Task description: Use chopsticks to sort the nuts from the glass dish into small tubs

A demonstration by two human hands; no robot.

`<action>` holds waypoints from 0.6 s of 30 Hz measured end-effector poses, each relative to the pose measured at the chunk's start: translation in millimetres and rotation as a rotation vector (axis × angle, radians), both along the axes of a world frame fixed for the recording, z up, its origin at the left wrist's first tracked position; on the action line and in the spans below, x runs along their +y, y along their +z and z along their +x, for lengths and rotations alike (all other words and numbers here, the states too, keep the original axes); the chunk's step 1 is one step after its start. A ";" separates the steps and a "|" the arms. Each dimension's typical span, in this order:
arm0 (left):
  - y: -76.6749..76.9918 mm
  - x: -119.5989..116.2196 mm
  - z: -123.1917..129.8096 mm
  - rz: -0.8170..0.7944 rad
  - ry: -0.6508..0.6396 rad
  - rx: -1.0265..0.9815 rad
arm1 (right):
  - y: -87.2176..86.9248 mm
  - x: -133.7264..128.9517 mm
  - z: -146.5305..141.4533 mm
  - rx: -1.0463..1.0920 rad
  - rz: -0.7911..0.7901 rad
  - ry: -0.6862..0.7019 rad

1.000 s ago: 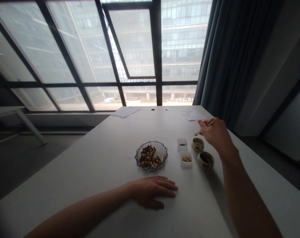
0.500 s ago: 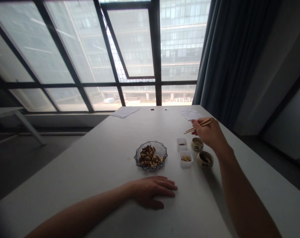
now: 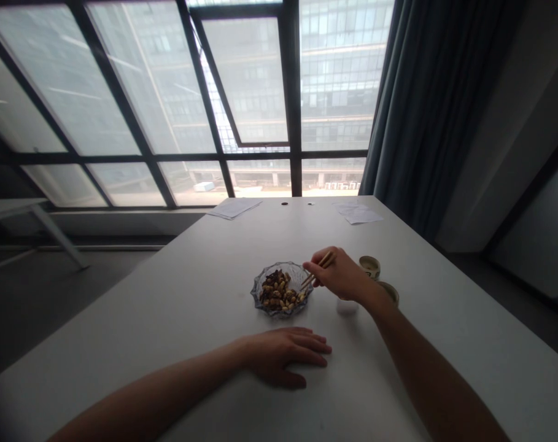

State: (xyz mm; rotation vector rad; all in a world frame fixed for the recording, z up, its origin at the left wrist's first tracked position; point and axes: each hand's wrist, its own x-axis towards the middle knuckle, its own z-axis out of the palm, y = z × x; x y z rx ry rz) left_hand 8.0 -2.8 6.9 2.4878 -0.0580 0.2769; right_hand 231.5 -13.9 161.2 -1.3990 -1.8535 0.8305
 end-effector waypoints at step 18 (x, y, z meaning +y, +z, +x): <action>-1.3 1.3 -1.7 0.007 -0.008 -0.012 | -30.4 21.1 -10.1 -0.014 0.038 0.027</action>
